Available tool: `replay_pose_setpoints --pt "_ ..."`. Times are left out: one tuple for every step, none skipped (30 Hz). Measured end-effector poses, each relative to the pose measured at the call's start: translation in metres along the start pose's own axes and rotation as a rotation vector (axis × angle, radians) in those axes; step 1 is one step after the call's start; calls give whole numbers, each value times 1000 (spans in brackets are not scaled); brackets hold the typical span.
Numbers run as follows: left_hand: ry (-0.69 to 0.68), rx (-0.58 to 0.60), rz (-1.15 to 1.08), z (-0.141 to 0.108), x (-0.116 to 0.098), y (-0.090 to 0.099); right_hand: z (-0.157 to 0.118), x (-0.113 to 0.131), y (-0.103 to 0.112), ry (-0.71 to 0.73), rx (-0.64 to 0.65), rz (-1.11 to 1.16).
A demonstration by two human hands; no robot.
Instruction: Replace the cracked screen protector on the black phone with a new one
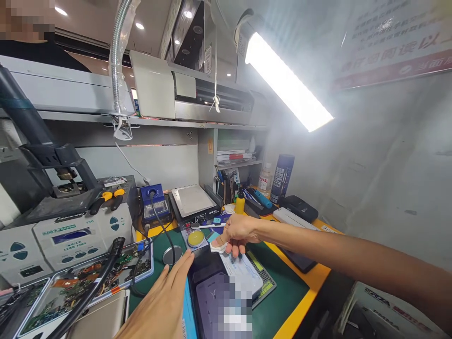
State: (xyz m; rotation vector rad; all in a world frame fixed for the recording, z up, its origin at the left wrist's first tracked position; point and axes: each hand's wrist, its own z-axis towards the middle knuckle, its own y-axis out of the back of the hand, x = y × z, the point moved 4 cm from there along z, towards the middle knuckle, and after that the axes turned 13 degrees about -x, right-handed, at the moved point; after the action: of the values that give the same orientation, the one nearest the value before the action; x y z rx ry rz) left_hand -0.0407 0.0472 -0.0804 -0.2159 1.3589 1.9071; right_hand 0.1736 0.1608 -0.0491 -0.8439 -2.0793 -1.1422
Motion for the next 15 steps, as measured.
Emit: replay_pose_setpoints --pt "-8 3 3 -1 1 -1 4 2 2 35 -38 2" --pt "-20 9 5 -1 1 -1 8 4 4 81 -86 6" --pt "-32 17 10 -2 1 -2 11 6 7 134 -141 11" --pt "-42 23 17 -4 0 -3 13 7 10 190 -196 15" --pt "-48 27 26 -5 -2 -3 13 9 14 242 -241 14" --pt "-50 25 39 -6 -4 -4 13 9 16 285 -271 10" --pt "-48 15 53 -8 -7 -4 11 10 19 318 -284 1" --pt "-44 0 68 -9 -11 -4 7 10 20 343 -282 -12" --pt "-38 -14 84 -10 -15 -4 3 10 21 362 -273 -28" --pt "-24 -24 103 -10 -18 -4 -3 10 21 380 -266 -46" --pt "-4 -27 127 -10 -21 -3 -10 10 21 400 -268 -66" --pt "19 -18 152 -9 -23 -3 -18 10 19 425 -284 -87" --pt "37 11 172 -9 -24 -2 -28 10 17 459 -316 -109" --pt "47 53 183 -8 -24 -2 -39 10 14 498 -359 -129" --pt "47 97 185 -7 -24 -2 -50 8 10 542 -402 -148"
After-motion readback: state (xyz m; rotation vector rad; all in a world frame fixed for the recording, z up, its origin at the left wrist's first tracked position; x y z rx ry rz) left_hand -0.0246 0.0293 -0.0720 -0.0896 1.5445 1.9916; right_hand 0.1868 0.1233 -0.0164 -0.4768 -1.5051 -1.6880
